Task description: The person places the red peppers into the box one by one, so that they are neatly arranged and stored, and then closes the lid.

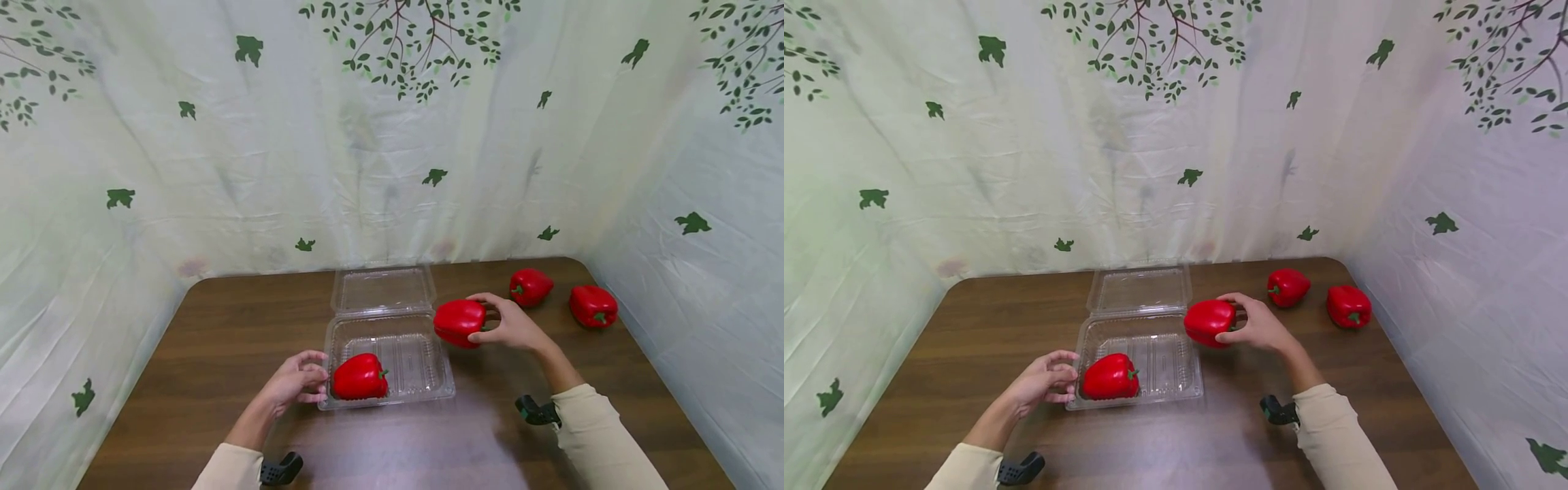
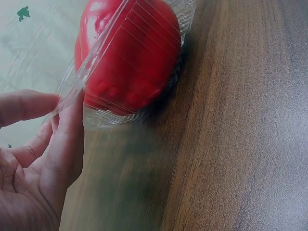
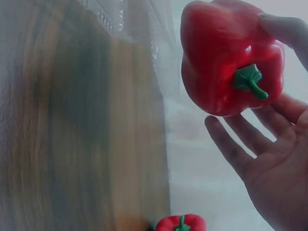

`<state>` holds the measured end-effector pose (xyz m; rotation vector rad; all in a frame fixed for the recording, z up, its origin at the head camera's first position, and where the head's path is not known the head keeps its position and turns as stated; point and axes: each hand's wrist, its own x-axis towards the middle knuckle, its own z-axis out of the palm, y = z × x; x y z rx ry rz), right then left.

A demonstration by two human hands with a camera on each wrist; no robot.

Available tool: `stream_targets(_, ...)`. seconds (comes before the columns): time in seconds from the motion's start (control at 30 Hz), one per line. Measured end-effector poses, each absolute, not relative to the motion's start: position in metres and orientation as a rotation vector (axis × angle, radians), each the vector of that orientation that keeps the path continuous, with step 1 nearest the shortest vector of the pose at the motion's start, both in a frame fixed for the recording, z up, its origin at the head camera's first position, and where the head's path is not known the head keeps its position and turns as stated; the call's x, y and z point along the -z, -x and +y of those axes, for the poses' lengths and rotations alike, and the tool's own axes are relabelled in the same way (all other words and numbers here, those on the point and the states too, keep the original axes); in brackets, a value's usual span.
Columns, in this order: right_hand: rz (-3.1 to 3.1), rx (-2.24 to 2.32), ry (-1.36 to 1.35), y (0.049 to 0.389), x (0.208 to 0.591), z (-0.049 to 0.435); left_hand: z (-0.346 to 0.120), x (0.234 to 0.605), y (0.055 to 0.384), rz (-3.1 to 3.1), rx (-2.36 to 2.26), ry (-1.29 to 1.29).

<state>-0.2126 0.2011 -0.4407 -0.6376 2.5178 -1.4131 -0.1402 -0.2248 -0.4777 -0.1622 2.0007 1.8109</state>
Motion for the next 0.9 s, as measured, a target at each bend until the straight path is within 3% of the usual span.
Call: stream_targets(0.9,2.387,1.366,0.935,0.21,0.444,0.154,-0.226,0.479,0.138,1.969,-1.852,0.147)
